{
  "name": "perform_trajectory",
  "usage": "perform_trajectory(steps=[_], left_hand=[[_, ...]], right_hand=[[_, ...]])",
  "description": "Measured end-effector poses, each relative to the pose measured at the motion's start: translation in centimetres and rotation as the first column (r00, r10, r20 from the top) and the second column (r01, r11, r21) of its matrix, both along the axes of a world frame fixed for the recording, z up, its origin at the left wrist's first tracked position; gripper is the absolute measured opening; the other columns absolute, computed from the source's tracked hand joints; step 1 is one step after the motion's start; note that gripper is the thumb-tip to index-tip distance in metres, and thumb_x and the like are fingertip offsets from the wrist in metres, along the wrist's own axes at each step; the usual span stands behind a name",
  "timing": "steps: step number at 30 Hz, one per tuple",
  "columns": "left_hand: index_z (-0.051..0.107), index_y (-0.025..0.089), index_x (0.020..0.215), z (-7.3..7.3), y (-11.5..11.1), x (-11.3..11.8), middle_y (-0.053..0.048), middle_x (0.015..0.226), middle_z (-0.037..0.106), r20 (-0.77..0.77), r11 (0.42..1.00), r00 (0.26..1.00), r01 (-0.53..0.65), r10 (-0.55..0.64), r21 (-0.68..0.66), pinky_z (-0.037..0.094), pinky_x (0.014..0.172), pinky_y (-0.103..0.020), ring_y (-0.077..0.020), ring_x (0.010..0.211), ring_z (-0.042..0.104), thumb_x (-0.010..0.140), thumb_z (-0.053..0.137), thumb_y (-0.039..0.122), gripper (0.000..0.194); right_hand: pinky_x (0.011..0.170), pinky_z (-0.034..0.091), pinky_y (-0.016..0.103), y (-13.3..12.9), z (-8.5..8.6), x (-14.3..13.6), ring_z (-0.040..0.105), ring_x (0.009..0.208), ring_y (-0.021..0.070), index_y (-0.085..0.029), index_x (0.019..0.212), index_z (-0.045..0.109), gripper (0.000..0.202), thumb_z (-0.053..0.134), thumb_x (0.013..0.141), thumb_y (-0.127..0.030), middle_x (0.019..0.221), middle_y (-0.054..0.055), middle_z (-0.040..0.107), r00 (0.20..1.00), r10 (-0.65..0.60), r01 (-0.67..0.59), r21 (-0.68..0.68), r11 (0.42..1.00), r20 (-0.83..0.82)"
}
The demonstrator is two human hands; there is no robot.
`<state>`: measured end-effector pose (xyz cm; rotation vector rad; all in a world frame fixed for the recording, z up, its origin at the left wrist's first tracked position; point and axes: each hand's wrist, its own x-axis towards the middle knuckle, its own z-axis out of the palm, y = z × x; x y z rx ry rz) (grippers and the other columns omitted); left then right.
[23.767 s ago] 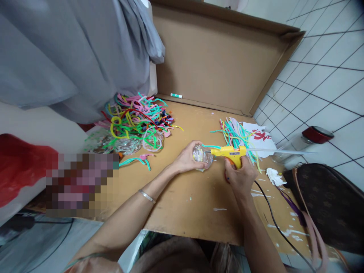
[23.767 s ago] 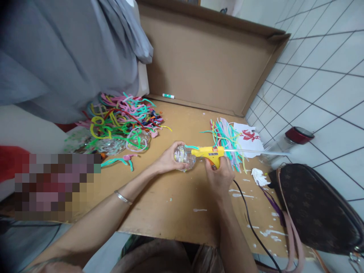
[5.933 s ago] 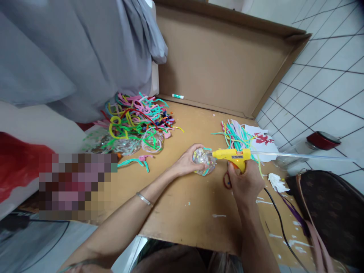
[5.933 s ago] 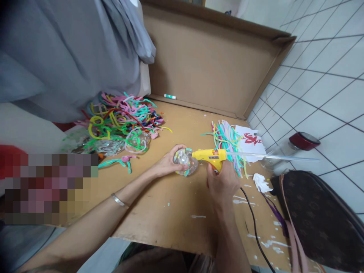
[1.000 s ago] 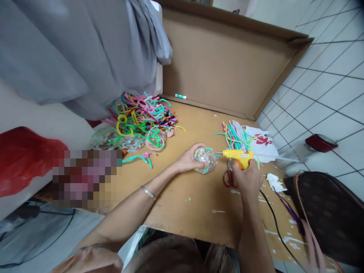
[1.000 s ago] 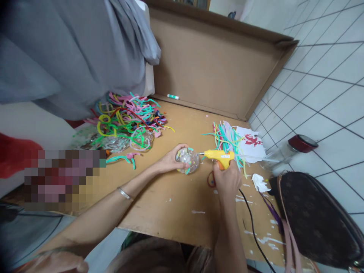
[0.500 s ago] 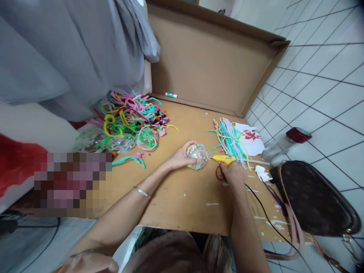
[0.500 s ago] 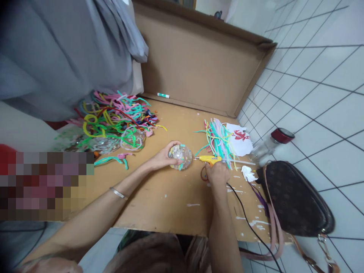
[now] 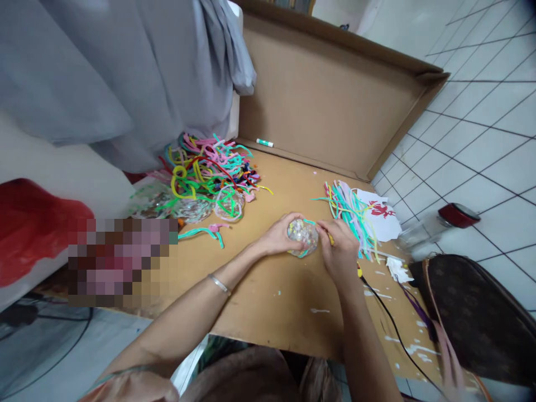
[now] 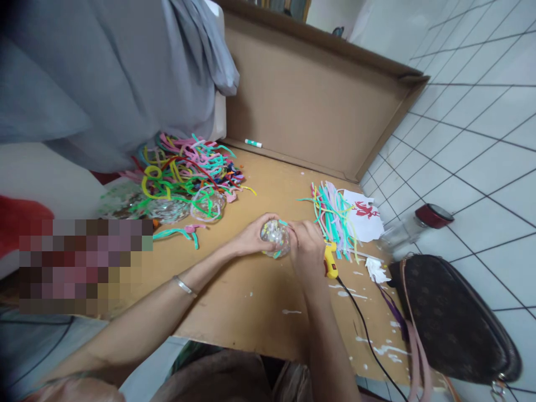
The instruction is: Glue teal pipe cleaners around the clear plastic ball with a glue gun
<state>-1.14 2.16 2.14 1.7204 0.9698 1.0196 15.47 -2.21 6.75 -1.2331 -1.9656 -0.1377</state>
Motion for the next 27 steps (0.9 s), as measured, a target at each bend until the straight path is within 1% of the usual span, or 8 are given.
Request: perform_trajectory(steps=[5, 9, 14, 16, 19, 23, 27], left_hand=[[0.050, 0.018, 0.121, 0.0, 0.0, 0.1, -0.006, 0.115, 0.057, -0.022, 1.000, 1.000, 0.001, 0.000, 0.022, 0.043, 0.100, -0.038, -0.0250, 0.108, 0.055, 0.056, 0.075, 0.021, 0.070], [0.051, 0.018, 0.121, 0.0, 0.0, 0.1, -0.006, 0.114, 0.058, -0.022, 1.000, 1.000, -0.005, 0.005, 0.027, 0.042, 0.100, -0.038, -0.0254, 0.109, 0.054, 0.056, 0.075, 0.022, 0.070], [0.051, 0.019, 0.119, 0.1, 0.0, 0.0, -0.005, 0.114, 0.058, -0.019, 0.999, 1.000, 0.001, 0.000, 0.037, 0.042, 0.100, -0.037, -0.0253, 0.109, 0.054, 0.056, 0.075, 0.022, 0.068], [0.051, 0.019, 0.119, 0.1, 0.0, 0.0, -0.005, 0.113, 0.059, -0.019, 0.999, 1.000, 0.005, -0.004, 0.042, 0.042, 0.100, -0.037, -0.0251, 0.109, 0.055, 0.057, 0.075, 0.023, 0.067], [0.052, 0.018, 0.118, 0.1, 0.0, 0.0, -0.005, 0.112, 0.059, -0.026, 0.999, 1.000, 0.007, -0.005, 0.052, 0.042, 0.099, -0.037, -0.0246, 0.107, 0.055, 0.057, 0.075, 0.023, 0.066], [0.051, 0.017, 0.119, 0.1, -0.1, 0.0, -0.005, 0.112, 0.059, -0.042, 0.998, 0.999, 0.003, 0.000, 0.059, 0.043, 0.099, -0.038, -0.0243, 0.106, 0.056, 0.057, 0.074, 0.022, 0.066], [0.052, 0.019, 0.118, 0.3, -0.2, -0.1, -0.005, 0.112, 0.059, -0.049, 0.998, 0.999, -0.006, 0.009, 0.060, 0.043, 0.098, -0.037, -0.0235, 0.105, 0.056, 0.057, 0.074, 0.024, 0.065]], right_hand=[[0.078, 0.043, 0.032, 0.4, -0.3, -0.2, 0.059, 0.081, 0.0174, -0.019, 0.087, 0.067, 0.025, 0.046, 0.093, -0.031, 0.083, 0.006, 0.066, 0.999, -0.026, 0.026, -0.003, 1.000, 0.027], [0.078, 0.044, 0.031, 0.5, -0.7, -0.2, 0.059, 0.081, 0.0169, -0.019, 0.087, 0.067, 0.025, 0.045, 0.093, -0.028, 0.083, 0.006, 0.066, 0.999, -0.029, 0.030, -0.011, 0.999, 0.014], [0.071, 0.044, 0.028, 0.2, -0.9, -0.5, 0.058, 0.075, 0.0153, -0.018, 0.084, 0.066, 0.023, 0.045, 0.092, -0.026, 0.079, 0.005, 0.065, 0.999, -0.001, -0.002, -0.064, 0.998, -0.044], [0.072, 0.044, 0.028, 0.2, -1.0, -0.5, 0.058, 0.075, 0.0156, -0.017, 0.084, 0.066, 0.023, 0.046, 0.091, -0.026, 0.079, 0.005, 0.065, 0.999, 0.006, -0.009, -0.069, 0.998, -0.045], [0.074, 0.044, 0.030, 0.2, -1.3, -0.3, 0.059, 0.078, 0.0163, -0.018, 0.085, 0.067, 0.023, 0.046, 0.092, -0.025, 0.080, 0.005, 0.066, 0.999, 0.019, -0.021, -0.068, 0.997, -0.042], [0.070, 0.044, 0.030, 0.3, -1.8, 0.0, 0.058, 0.075, 0.0166, -0.018, 0.085, 0.068, 0.021, 0.050, 0.091, -0.027, 0.077, 0.005, 0.064, 0.995, 0.059, -0.063, -0.041, 0.997, -0.084], [0.068, 0.045, 0.031, 0.4, -1.9, 0.0, 0.057, 0.072, 0.0163, -0.020, 0.084, 0.069, 0.020, 0.051, 0.090, -0.027, 0.075, 0.003, 0.063, 0.992, 0.073, -0.078, -0.044, 0.996, -0.103]])
